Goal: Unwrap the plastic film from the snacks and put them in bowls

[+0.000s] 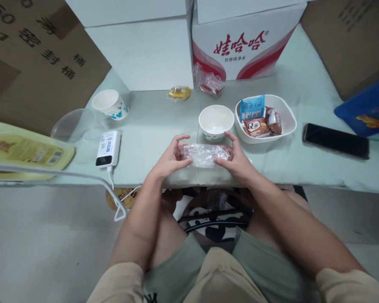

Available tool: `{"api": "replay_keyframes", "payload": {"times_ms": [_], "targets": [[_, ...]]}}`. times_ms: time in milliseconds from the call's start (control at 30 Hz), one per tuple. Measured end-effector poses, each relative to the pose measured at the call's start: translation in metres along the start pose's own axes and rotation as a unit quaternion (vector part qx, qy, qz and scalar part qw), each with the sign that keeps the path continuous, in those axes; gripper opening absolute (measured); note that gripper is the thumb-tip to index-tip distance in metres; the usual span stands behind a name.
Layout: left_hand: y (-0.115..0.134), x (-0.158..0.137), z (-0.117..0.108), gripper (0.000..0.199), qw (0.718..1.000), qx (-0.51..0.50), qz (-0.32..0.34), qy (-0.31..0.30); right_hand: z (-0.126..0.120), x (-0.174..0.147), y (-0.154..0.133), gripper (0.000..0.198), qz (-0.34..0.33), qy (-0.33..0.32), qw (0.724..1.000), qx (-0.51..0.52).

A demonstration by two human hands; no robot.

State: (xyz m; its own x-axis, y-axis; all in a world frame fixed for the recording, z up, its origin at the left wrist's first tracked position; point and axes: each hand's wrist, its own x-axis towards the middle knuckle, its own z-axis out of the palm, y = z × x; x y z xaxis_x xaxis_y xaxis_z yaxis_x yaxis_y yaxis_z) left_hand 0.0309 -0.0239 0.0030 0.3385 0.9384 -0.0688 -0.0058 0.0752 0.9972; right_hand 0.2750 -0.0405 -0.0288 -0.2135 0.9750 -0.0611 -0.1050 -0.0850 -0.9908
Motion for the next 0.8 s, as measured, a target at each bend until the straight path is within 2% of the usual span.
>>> {"api": "replay_keyframes", "payload": {"times_ms": [67, 133, 233, 267, 333, 400, 467, 533, 600, 700, 733, 800], "targets": [[-0.002, 0.003, -0.003, 0.08, 1.0, -0.006, 0.009, 0.013, 0.0, 0.001, 0.002, 0.089, 0.001, 0.023, 0.999, -0.024], [-0.002, 0.005, -0.006, 0.075, 0.997, -0.008, 0.041, 0.059, -0.002, 0.002, 0.001, 0.074, -0.016, 0.057, 0.998, -0.03], [-0.001, 0.004, -0.005, 0.042, 0.982, 0.011, 0.097, 0.16, -0.003, 0.002, -0.004, 0.051, -0.05, 0.119, 0.99, -0.053], [0.0, 0.002, -0.003, 0.032, 0.98, 0.027, 0.1, 0.169, -0.002, 0.001, -0.006, 0.044, -0.058, 0.133, 0.987, -0.068], [-0.001, -0.002, 0.004, 0.026, 0.986, 0.062, 0.078, 0.135, 0.001, -0.003, -0.009, 0.034, -0.085, 0.144, 0.981, -0.099], [-0.003, -0.005, 0.013, 0.032, 0.992, 0.082, 0.055, 0.08, 0.005, -0.008, -0.011, 0.025, -0.125, 0.121, 0.977, -0.119], [-0.006, -0.004, 0.02, 0.053, 0.995, 0.074, 0.052, 0.05, 0.011, -0.013, -0.014, 0.022, -0.146, 0.068, 0.98, -0.115], [-0.009, -0.002, 0.026, 0.073, 0.996, 0.05, 0.063, 0.025, 0.016, -0.017, -0.015, 0.025, -0.122, -0.004, 0.989, -0.088], [-0.011, 0.0, 0.03, 0.082, 0.997, 0.034, 0.074, -0.007, 0.02, -0.018, -0.016, 0.03, -0.082, -0.064, 0.993, -0.048], [-0.009, 0.001, 0.033, 0.066, 0.996, 0.067, 0.065, -0.017, 0.026, -0.013, -0.013, 0.036, -0.055, -0.114, 0.992, 0.007], [-0.008, 0.001, 0.033, 0.057, 0.994, 0.088, 0.065, 0.002, 0.028, -0.011, -0.011, 0.038, -0.055, -0.121, 0.991, 0.028], [-0.006, 0.005, 0.028, 0.046, 0.985, 0.126, 0.085, 0.084, 0.032, -0.007, -0.007, 0.046, -0.047, -0.12, 0.988, 0.081]]}}
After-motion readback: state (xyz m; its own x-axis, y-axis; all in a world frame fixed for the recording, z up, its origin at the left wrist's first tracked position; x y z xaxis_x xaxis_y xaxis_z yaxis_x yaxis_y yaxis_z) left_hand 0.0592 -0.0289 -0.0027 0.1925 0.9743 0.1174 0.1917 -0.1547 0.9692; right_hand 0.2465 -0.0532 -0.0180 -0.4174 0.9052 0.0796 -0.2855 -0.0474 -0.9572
